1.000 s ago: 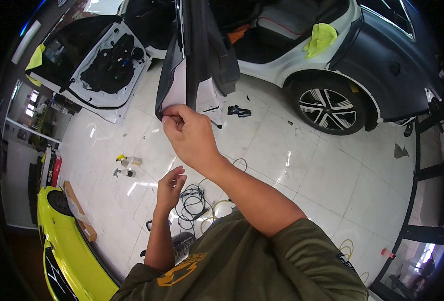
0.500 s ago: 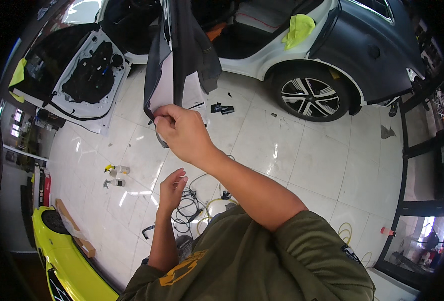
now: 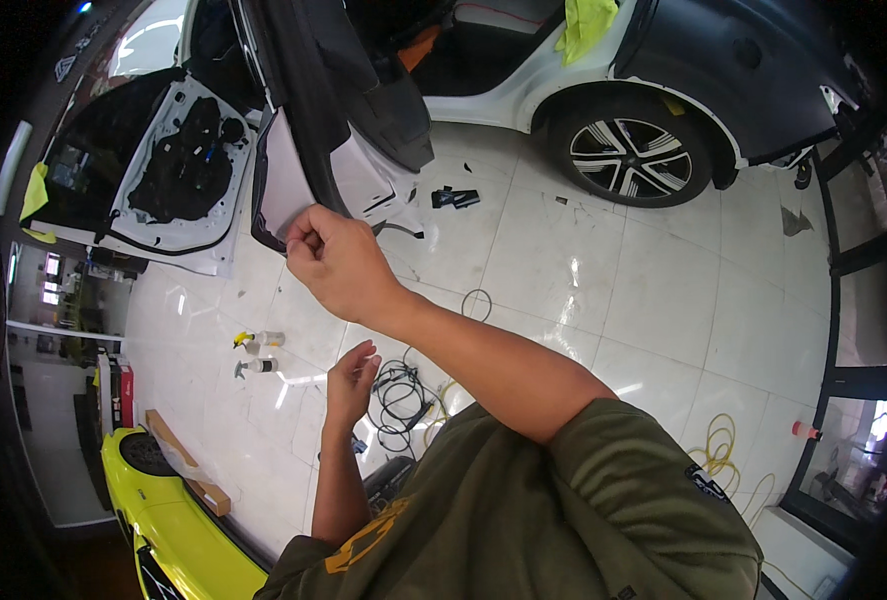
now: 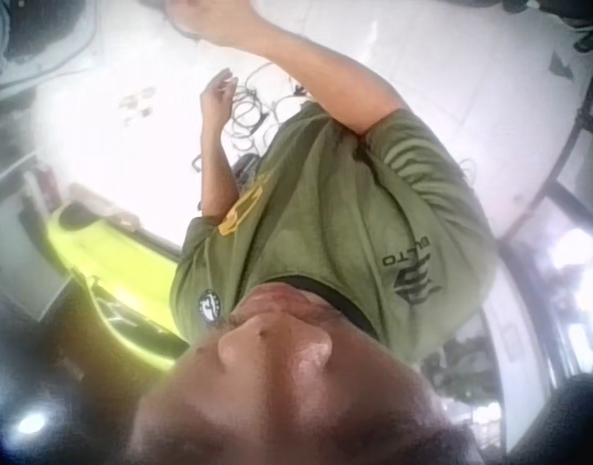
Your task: The person applies a black vinyl wrap to a white car door panel. They use a yellow heat gun to warm the material and a squeegee to smooth it onto the surface, working along the edges and curves of the door.
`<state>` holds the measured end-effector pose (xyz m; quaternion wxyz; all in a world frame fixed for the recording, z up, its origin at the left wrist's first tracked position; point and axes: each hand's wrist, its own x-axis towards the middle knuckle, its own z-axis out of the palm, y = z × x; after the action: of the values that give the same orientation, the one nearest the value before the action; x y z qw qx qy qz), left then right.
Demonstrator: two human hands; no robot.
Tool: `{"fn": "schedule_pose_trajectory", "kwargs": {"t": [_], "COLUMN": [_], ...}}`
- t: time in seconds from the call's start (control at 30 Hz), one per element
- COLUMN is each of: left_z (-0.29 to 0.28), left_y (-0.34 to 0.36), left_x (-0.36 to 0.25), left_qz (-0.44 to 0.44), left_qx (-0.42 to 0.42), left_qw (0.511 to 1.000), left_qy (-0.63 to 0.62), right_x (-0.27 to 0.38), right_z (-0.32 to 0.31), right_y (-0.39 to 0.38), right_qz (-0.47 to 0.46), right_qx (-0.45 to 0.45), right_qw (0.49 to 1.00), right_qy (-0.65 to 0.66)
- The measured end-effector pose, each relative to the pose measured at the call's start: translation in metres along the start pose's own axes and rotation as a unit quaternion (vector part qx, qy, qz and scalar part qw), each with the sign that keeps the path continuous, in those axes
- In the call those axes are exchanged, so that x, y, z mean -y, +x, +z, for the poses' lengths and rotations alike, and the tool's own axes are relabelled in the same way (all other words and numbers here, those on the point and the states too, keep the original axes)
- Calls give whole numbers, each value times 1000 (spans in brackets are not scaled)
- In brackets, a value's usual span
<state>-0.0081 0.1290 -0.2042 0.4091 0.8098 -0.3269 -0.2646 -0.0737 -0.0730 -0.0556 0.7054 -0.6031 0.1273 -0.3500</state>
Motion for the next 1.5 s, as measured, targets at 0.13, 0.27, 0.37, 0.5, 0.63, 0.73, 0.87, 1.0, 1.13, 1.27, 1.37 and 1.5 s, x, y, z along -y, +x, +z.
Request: {"fn": "schedule_pose_trajectory", "kwargs": {"t": [0.13,0.27,0.37,0.5,0.63,0.73,0.87,1.0,1.13,1.27,1.37,1.5], "left_z": [-2,-16,-32,-44,-53,-61,-67,-62,-55,-54,-55,-56], "left_y": [4,10,17,22,25,30,36,42,44,48,48,51], "left_x": [-12,-35,-48,-78,-102,-130,-170,-184,-189,-188,-189,-189], "left_qz": [11,13,29,61,99,160,244,269,266,272,273,282], "left_qx": [-18,-55,-76,-85,-117,-159,-200,-197,-177,-178,-174,-173], "left_qw": [1000,998,994,990,979,968,947,941,941,937,937,939], "left_qy": [-1,-35,-66,-96,-136,-110,-65,-62,-110,-130,-128,-99], "right_x": [-4,6,16,-6,-4,7,11,13,7,-1,8,2], "right_z": [-1,-5,-5,2,-3,-8,-7,-6,-5,-4,-5,-3], "right_y": [0,3,7,4,5,5,8,8,8,6,5,12], "right_qz": [0,35,62,23,-2,-10,-1,3,-7,-5,8,6], "right_qx": [4,38,37,-6,-15,21,23,19,16,7,28,25], "right_qw": [998,998,997,994,995,999,1000,1000,1000,995,995,995], "right_qy": [58,42,5,105,102,39,6,2,21,101,93,98]}}
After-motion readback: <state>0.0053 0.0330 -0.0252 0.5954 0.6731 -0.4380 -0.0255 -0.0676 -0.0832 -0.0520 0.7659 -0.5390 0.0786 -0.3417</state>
